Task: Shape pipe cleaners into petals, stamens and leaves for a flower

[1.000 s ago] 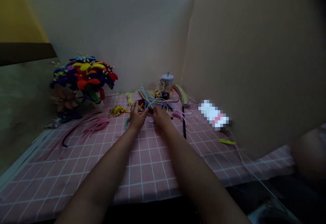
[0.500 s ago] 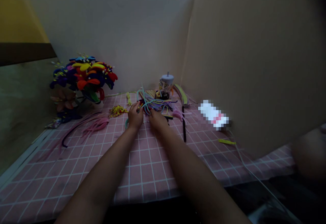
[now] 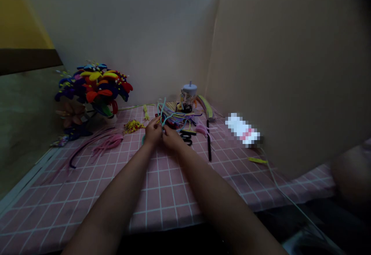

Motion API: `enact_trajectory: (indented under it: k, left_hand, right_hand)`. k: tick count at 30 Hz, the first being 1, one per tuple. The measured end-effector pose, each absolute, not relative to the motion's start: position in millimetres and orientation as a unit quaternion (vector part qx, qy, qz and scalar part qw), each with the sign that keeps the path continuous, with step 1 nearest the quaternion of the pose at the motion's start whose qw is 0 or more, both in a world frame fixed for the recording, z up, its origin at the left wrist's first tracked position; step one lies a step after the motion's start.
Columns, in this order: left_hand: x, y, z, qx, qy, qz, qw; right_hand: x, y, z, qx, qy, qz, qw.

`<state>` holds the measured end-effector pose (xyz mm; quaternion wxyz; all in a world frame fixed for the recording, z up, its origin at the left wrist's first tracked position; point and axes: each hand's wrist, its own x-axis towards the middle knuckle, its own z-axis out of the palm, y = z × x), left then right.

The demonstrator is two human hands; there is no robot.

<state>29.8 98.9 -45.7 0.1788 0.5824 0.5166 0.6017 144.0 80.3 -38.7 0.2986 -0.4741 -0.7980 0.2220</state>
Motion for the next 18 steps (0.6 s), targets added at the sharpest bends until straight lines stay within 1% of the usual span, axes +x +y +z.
enact_trajectory:
  k: [6, 9, 14, 18]
  left_hand:
    - [31, 98, -48, 0.537, 0.501, 0.623, 0.270]
    - [32, 98, -48, 0.532, 0.493, 0.621, 0.295]
    - [35, 97, -47, 0.488, 0.489, 0.622, 0.368]
    - [36, 98, -47, 0.473, 0.484, 0.630, 0.381]
  right_hand:
    - [147, 87, -38, -0.456, -0.781, 0.295, 0.309]
    - [149, 91, -37, -0.465, -0.742, 0.359, 0.324]
    - [146, 92, -39, -0.476, -0.675, 0.444, 0.346]
    - [142, 93, -40, -0.487, -0.607, 0.514, 0.360]
